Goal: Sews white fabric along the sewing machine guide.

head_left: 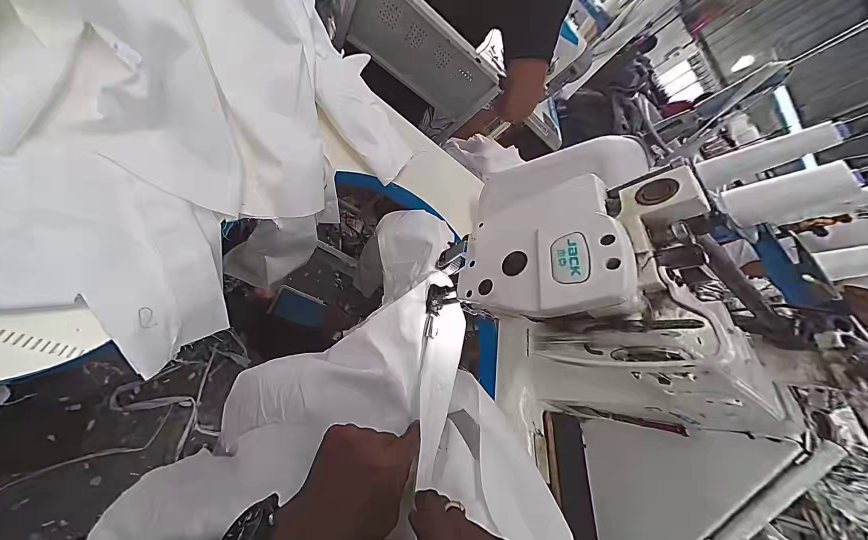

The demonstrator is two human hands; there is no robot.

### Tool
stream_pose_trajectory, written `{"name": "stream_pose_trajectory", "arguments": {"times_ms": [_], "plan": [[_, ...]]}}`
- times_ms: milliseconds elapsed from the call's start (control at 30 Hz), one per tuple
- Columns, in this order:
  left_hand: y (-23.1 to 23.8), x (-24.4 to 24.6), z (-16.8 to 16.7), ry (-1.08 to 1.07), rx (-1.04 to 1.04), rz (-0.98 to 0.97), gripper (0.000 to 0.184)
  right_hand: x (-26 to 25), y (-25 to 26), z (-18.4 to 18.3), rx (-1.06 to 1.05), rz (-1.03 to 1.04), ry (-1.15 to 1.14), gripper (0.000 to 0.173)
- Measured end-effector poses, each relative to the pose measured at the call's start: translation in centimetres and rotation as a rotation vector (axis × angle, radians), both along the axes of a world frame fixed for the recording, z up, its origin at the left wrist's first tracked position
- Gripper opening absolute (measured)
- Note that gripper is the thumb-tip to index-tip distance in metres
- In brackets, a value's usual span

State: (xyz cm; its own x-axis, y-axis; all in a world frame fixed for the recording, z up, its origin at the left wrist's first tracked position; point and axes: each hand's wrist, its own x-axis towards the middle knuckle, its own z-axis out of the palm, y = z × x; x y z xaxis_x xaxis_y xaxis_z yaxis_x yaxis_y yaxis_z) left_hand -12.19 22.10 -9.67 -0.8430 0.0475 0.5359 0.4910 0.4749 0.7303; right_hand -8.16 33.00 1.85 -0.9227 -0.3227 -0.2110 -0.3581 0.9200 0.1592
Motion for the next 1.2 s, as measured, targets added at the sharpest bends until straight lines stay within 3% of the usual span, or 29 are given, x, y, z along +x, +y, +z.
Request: {"name": "stream_pose_trajectory", "arguments": {"times_ms": [133, 233, 300, 567, 833, 1000, 1100, 1167, 1200], "plan": [[-0.9, -0.9, 0.3, -0.052, -0.058, -0.048, 0.026, -0.2, -0.3, 0.2, 0.0, -0.029, -0.027, 0.016], [-2.3, -0.9, 2.2, -0.313, -0.152, -0.245, 0.035, -0.3, 0.0, 1.4, -0.047, -0.114, -0.206, 0.024], [-3.0, -1.4, 2.7, -0.406, -0.126, -0.328, 0.038, -0.4, 0.8, 1.1, -0.095, -0.104, -0.151, 0.02], [-2.3, -0.5, 2.3, -0.292, -0.172, -0.271, 0.028, 0.2, 0.0, -0.3, -0.019, 0.02, 0.086, 0.017], [-1.8, -0.8, 0.5, -0.202, 0.131, -0.225, 0.02, -1.7, -0.6, -0.4, 0.054, 0.077, 0.152, 0.013], [-1.9, -3.7, 0.0, -0.322, 0.316, -0.331, 0.022, -4.5, 0.1, -1.4, -0.107, 0.142, 0.152, 0.012], [-1.6, -3.5, 1.9, -0.435, 0.185, -0.184, 0.031, -5.2, 3.7, -0.4, -0.341, 0.116, 0.168, 0.021], [-1.0, -5.0, 4.5, -0.559, -0.097, -0.272, 0.04, -5.8, 7.2, 0.4, -0.51, 0.052, 0.169, 0.026], [0.0, -5.9, 5.9, -0.635, -0.236, -0.371, 0.035, -5.8, 8.7, 0.2, -0.544, 0.025, 0.194, 0.029]]}}
